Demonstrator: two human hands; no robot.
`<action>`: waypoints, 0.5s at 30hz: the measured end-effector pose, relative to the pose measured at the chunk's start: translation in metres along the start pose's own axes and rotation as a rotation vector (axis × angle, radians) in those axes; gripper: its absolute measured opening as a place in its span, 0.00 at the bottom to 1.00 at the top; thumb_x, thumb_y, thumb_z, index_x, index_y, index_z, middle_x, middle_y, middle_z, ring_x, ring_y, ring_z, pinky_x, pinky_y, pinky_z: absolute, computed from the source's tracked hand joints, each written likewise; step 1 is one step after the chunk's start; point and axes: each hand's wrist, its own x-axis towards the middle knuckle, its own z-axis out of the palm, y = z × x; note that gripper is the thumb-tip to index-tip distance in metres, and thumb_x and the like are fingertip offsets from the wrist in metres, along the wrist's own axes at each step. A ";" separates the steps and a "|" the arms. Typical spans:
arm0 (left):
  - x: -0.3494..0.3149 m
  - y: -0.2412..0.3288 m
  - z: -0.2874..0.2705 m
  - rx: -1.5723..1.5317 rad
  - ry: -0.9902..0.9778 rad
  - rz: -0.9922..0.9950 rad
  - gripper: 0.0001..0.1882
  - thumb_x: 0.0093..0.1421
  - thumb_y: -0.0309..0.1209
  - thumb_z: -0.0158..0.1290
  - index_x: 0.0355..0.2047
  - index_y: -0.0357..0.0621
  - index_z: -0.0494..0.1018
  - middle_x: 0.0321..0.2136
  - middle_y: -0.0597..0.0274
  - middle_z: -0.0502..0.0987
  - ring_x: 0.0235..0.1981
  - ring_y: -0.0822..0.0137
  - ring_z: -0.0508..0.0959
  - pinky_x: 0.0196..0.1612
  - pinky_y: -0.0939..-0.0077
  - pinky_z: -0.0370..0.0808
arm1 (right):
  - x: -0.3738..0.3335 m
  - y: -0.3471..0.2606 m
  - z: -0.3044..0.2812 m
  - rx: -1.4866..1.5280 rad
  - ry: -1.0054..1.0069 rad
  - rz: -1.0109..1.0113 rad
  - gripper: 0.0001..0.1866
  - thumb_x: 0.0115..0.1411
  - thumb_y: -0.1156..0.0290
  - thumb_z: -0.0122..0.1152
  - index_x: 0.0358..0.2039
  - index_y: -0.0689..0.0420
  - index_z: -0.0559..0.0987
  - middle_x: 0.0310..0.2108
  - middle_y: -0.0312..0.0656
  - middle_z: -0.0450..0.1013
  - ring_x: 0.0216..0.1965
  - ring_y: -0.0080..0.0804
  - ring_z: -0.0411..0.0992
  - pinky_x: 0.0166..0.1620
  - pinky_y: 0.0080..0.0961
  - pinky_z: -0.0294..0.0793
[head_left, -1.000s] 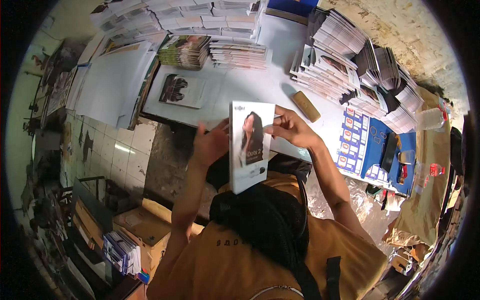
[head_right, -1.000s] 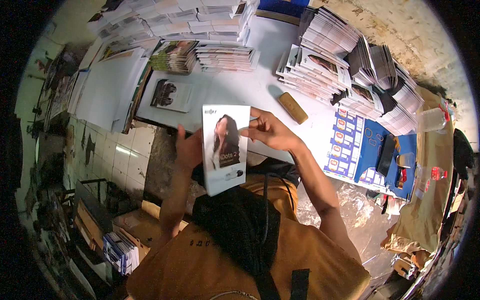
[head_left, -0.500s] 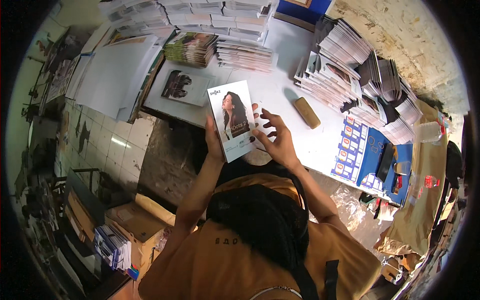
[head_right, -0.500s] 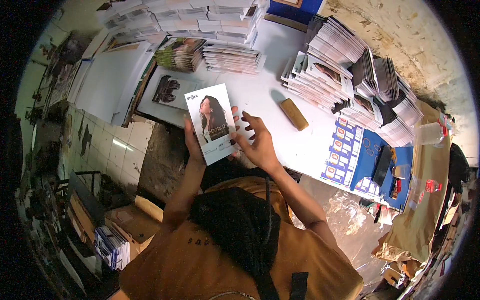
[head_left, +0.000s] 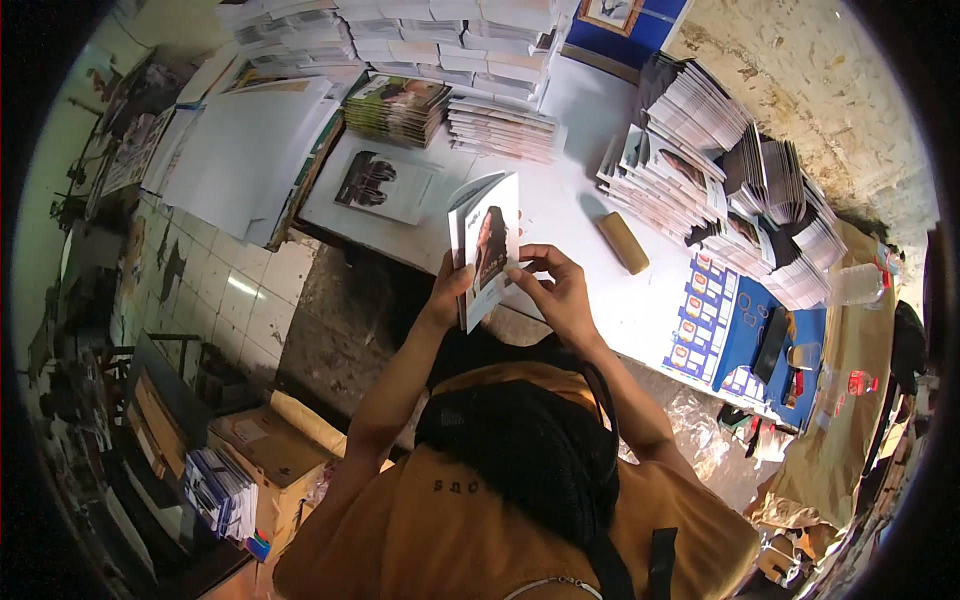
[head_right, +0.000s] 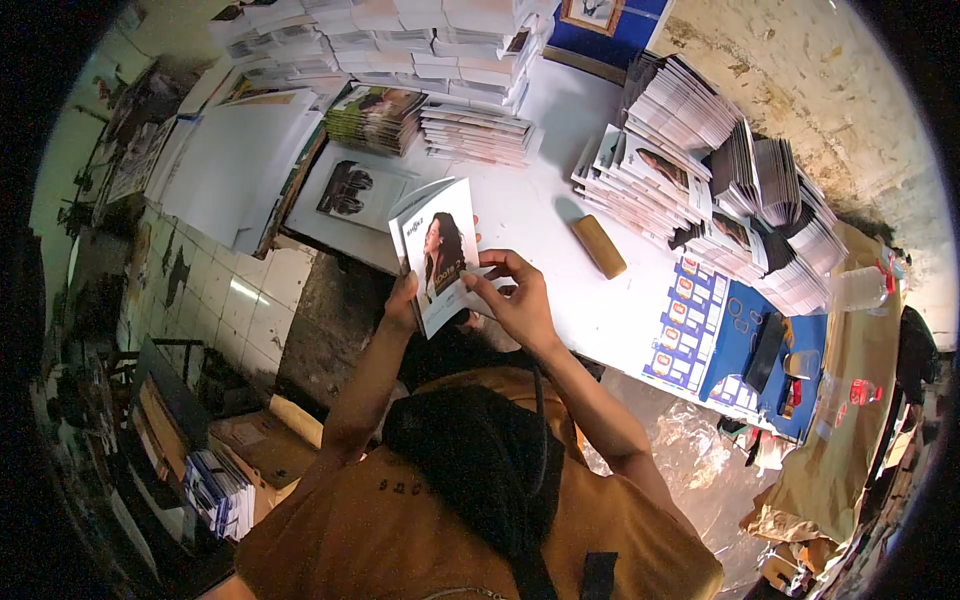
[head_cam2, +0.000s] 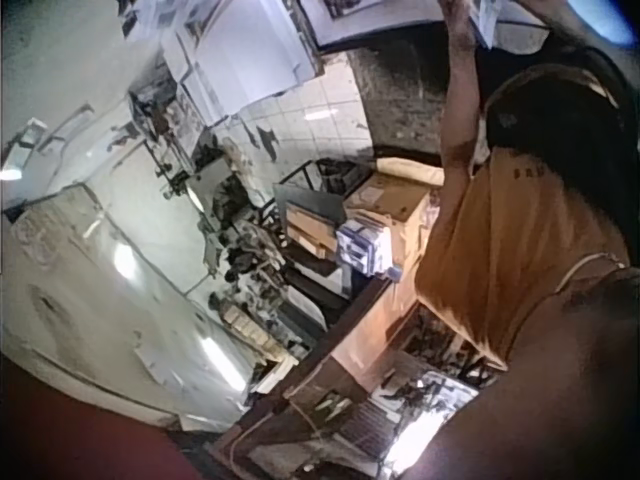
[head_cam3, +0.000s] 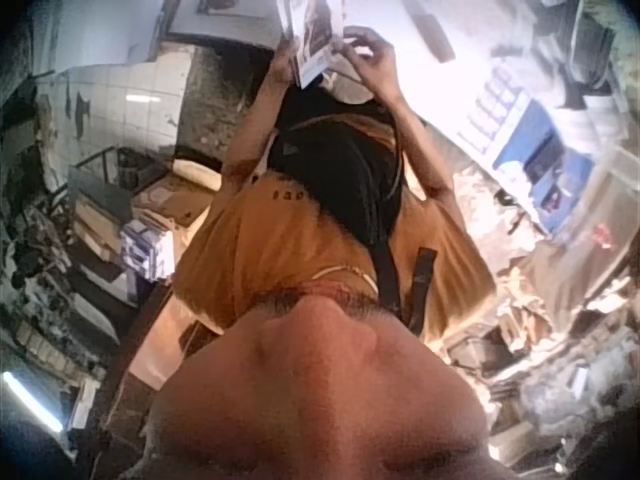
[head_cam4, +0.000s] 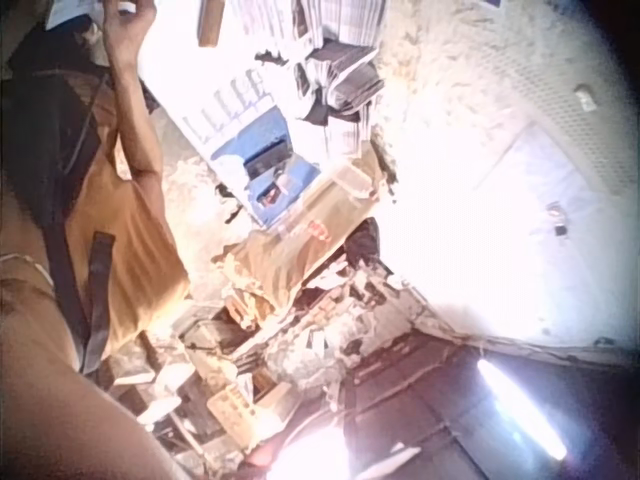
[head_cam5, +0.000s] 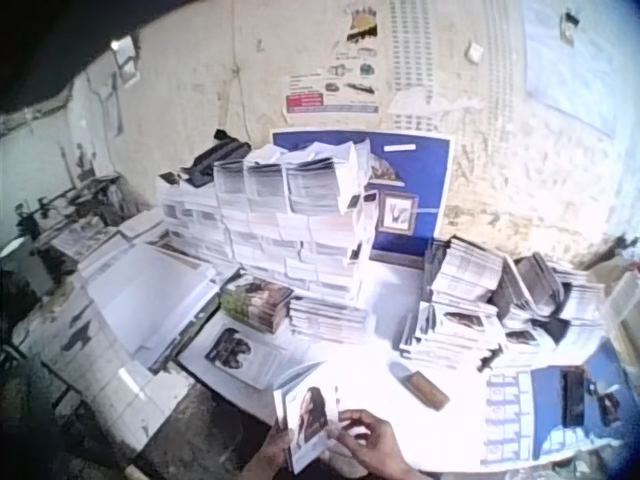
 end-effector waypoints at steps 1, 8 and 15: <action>-0.005 -0.003 -0.005 0.000 0.001 0.004 0.56 0.58 0.58 0.54 0.73 0.35 0.41 0.71 0.41 0.52 0.70 0.51 0.59 0.70 0.53 0.58 | 0.000 -0.001 0.000 0.061 -0.005 0.004 0.14 0.59 0.70 0.72 0.44 0.60 0.81 0.36 0.35 0.79 0.35 0.18 0.74 0.33 0.18 0.75; -0.012 -0.001 -0.007 0.072 -0.059 -0.005 0.53 0.52 0.41 0.65 0.71 0.33 0.50 0.65 0.52 0.64 0.67 0.62 0.63 0.69 0.65 0.57 | 0.001 -0.001 -0.002 0.130 -0.007 0.004 0.14 0.58 0.75 0.73 0.44 0.60 0.80 0.37 0.33 0.78 0.35 0.16 0.73 0.36 0.16 0.75; -0.002 0.023 0.021 0.117 -0.083 0.110 0.56 0.49 0.40 0.68 0.71 0.34 0.48 0.67 0.52 0.61 0.67 0.61 0.63 0.69 0.64 0.57 | -0.005 -0.007 0.000 0.216 -0.025 -0.031 0.16 0.59 0.79 0.70 0.48 0.63 0.79 0.40 0.36 0.79 0.39 0.20 0.76 0.43 0.20 0.79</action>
